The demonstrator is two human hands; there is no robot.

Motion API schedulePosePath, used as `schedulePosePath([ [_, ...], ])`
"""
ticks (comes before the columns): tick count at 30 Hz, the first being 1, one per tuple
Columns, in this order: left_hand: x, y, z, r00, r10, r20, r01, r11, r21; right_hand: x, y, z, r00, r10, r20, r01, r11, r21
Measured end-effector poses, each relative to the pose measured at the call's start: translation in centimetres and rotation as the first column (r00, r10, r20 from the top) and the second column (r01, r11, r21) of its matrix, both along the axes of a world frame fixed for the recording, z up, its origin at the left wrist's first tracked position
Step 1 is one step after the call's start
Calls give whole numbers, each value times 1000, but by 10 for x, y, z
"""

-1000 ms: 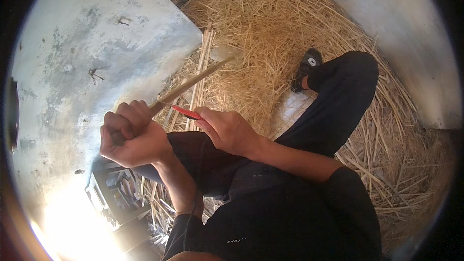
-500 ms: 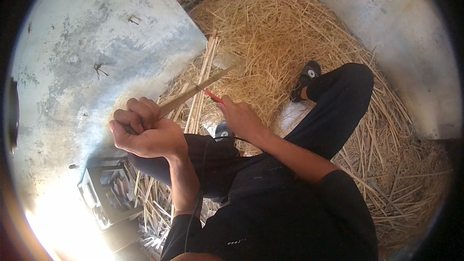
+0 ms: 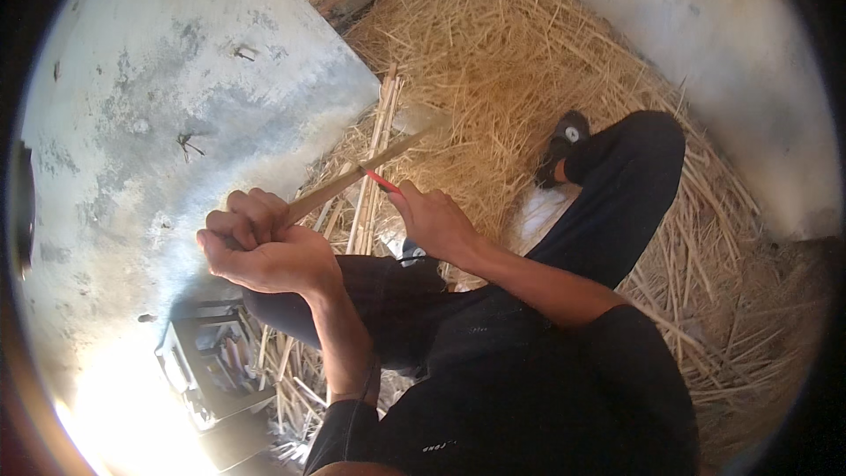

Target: The person shaves and peels thin layers off a piece of bamboo using a utility knife while sitting on a straw-covered floor.

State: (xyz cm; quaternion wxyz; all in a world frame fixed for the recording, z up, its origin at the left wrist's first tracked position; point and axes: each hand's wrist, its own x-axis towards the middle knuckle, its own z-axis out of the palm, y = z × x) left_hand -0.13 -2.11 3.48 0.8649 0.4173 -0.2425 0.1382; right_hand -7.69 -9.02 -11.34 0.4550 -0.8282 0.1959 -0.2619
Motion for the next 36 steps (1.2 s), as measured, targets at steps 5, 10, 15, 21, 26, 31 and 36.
schedulePosePath([
  [5,4,4,-3,999,-7,-39,6,999,-35,0,25,28,969,45,243,-58,997,45],
  [10,1,4,-2,995,-49,-83,48,999,-20,4,6,-19,995,-21,-102,25,999,33],
  [15,-1,3,-3,996,-81,-37,81,997,4,-6,25,43,968,68,242,-83,995,49],
  [21,-2,7,-3,978,-205,-42,205,979,-10,-2,-6,-22,972,-83,-218,78,997,-28],
  [26,2,11,-10,974,-226,-8,226,974,6,-9,3,24,977,1,211,-21,995,92],
  [31,-8,2,-7,959,-274,64,275,961,-9,-10,-10,-37,991,-22,-134,20,1000,-18],
  [36,1,10,-13,958,-280,61,281,960,-13,-12,-11,-2,985,0,-174,38,976,214],
])
